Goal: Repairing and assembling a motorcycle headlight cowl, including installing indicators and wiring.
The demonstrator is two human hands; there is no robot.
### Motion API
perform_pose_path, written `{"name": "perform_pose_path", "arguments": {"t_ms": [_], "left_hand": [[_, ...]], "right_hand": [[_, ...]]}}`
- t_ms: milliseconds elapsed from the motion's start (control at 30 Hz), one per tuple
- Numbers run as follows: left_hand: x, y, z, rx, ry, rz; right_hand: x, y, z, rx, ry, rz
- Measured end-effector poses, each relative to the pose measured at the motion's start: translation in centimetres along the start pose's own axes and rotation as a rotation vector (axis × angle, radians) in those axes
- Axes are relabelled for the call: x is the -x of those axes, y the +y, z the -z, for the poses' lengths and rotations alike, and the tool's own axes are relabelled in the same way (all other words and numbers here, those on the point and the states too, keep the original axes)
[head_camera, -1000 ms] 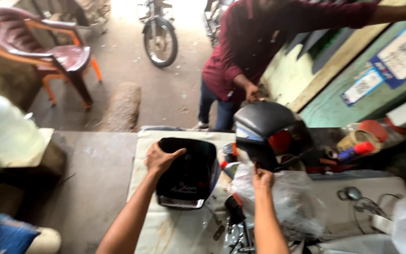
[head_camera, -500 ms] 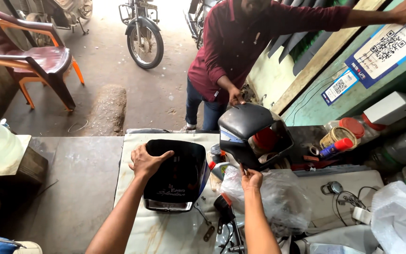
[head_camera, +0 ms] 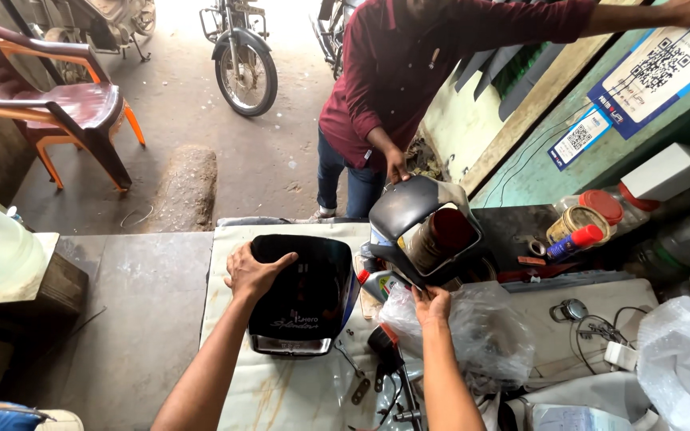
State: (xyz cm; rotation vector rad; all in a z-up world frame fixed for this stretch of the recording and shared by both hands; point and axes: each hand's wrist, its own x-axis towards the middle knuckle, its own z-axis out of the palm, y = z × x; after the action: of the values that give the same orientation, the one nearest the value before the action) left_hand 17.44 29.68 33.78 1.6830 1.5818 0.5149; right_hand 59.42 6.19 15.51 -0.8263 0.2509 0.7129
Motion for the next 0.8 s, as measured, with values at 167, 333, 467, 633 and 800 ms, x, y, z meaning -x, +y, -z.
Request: {"name": "perform_pose_path", "arguments": {"t_ms": [167, 333, 467, 633, 800], "left_hand": [[0.0, 0.1, 0.1, -0.004, -0.008, 0.012], [0.3, 0.3, 0.2, -0.002, -0.018, 0.044], [1.3, 1.6, 1.2, 0.016, -0.032, 0.083], [0.2, 0.7, 0.2, 0.041, -0.001, 0.091], [0.4, 0.8, 0.5, 0.052, -0.018, 0.095]], "right_hand": [[4.0, -1.0, -3.1, 0.04, 0.055, -0.012], [10.5, -0.8, -7.2, 0.215, 0.207, 0.305], [20.8, -0.5, -18.2, 0.021, -0.159, 0.18], [17.9, 6.8, -21.6, 0.995, -0.657, 0.828], [25.7, 12.1, -24.0, 1.716, -0.592, 1.116]]}}
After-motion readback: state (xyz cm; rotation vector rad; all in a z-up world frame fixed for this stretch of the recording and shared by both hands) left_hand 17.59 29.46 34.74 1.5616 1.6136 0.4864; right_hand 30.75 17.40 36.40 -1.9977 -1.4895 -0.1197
